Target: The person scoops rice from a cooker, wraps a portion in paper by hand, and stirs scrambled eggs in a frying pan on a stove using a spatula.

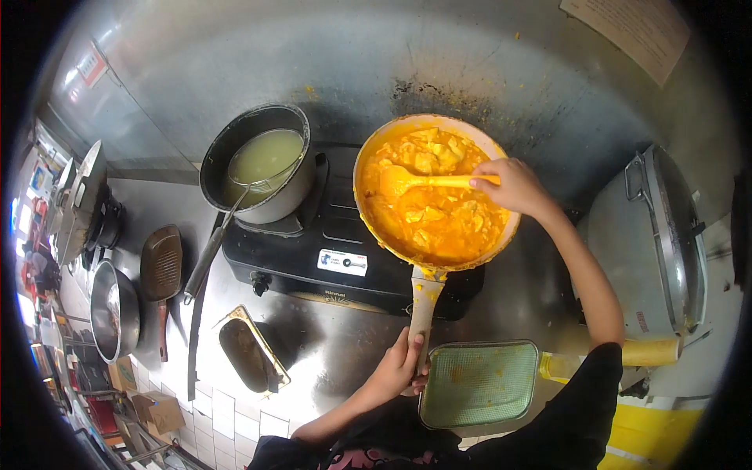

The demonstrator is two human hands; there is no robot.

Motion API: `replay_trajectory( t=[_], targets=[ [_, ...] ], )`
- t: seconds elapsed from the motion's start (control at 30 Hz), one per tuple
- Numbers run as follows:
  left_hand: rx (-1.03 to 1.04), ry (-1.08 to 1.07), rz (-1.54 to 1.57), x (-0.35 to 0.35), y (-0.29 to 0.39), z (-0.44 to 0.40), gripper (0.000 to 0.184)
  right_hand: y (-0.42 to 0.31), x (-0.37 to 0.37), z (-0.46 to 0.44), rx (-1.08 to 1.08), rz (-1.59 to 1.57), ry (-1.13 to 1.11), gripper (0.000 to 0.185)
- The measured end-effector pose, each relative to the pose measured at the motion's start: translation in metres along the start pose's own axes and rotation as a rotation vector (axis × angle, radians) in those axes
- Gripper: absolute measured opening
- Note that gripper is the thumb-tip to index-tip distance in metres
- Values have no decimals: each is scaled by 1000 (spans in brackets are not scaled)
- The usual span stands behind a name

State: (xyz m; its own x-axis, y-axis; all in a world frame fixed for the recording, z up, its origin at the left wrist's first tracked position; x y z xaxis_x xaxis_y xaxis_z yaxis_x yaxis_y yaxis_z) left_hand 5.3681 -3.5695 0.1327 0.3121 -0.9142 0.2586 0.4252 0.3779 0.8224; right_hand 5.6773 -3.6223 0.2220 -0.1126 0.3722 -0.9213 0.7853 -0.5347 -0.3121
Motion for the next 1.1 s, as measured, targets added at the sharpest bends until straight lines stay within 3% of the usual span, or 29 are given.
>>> replay_trajectory(
  t=[0.13, 0.43, 0.87, 0.93, 1.1],
  targets=[
    [-31, -16, 47, 2, 7, 4, 31, 15, -4, -10, -88, -191, -50, 24],
    [0, 24, 15, 1, 6, 3, 30, 19, 0, -2, -224, -208, 55, 23],
    [-25, -5, 43, 1, 5, 3, 32, 1, -24, 15, -277, -226, 3, 20],
    [-25, -16, 54, 1, 6, 3, 32, -15, -35, 23, -257, -90, 7, 18],
    [-30, -38, 97, 1, 4, 2, 33, -9, -38, 31, -155, -88, 61, 19]
  ],
)
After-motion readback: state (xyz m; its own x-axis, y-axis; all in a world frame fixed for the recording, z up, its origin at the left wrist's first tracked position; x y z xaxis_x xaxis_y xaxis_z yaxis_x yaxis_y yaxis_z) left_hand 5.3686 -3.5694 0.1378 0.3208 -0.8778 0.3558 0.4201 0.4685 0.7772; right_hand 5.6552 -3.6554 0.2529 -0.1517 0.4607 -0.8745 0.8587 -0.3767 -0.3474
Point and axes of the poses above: each hand's wrist, its own z-axis away from the middle knuckle, its own x-axis out of the palm, y = z × x, the point moved 1 cm from there along -z, towards the middle knuckle, and after that the axes turned 7 degrees about y, right-handed, at the moved point
